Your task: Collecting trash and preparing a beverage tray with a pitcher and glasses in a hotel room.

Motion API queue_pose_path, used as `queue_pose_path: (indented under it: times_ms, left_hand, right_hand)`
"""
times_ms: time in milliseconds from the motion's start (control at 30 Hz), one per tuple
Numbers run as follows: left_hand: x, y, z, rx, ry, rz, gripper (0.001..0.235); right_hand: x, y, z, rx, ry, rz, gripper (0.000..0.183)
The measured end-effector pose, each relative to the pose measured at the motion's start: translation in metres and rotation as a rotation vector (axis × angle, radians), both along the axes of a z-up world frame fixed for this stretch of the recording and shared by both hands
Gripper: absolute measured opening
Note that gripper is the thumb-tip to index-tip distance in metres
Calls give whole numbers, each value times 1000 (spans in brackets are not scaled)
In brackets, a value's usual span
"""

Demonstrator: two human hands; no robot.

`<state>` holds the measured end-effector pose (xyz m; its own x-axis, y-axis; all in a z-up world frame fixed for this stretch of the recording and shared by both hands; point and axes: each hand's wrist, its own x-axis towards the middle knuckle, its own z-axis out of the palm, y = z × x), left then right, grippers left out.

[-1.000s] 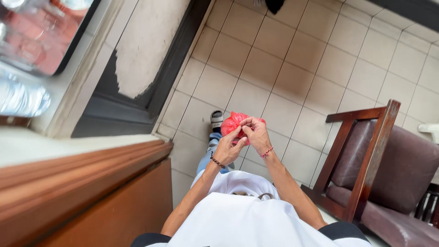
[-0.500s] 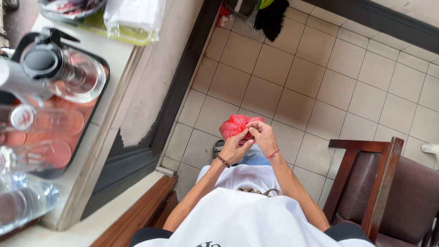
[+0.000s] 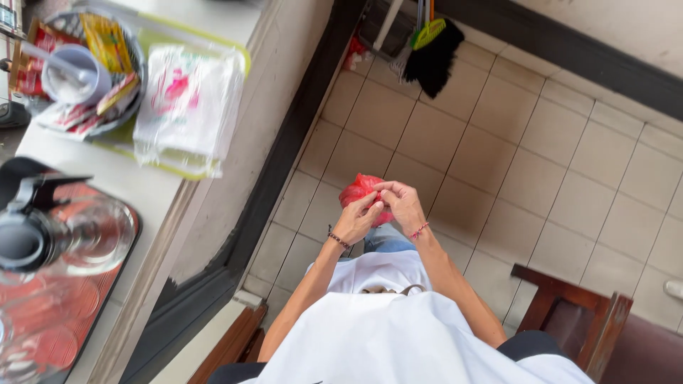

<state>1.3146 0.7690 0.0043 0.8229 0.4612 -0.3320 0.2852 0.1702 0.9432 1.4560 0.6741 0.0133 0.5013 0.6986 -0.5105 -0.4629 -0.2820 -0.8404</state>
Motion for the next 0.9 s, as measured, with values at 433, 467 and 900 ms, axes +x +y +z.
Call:
queue_pose_path:
  times_ms: [433,467,900]
  left_hand:
    - [157,98,-10,-245,-23,176,55]
    - [165,106,-7,-259,-17,189,55]
    - [292,267,5,-240,124,-88,48]
  right_hand:
    - [172,114,2,-56,135,88,24]
    - [179,123,2,-44,135,87,24]
    - [296,251,-15,-155,98,67,23]
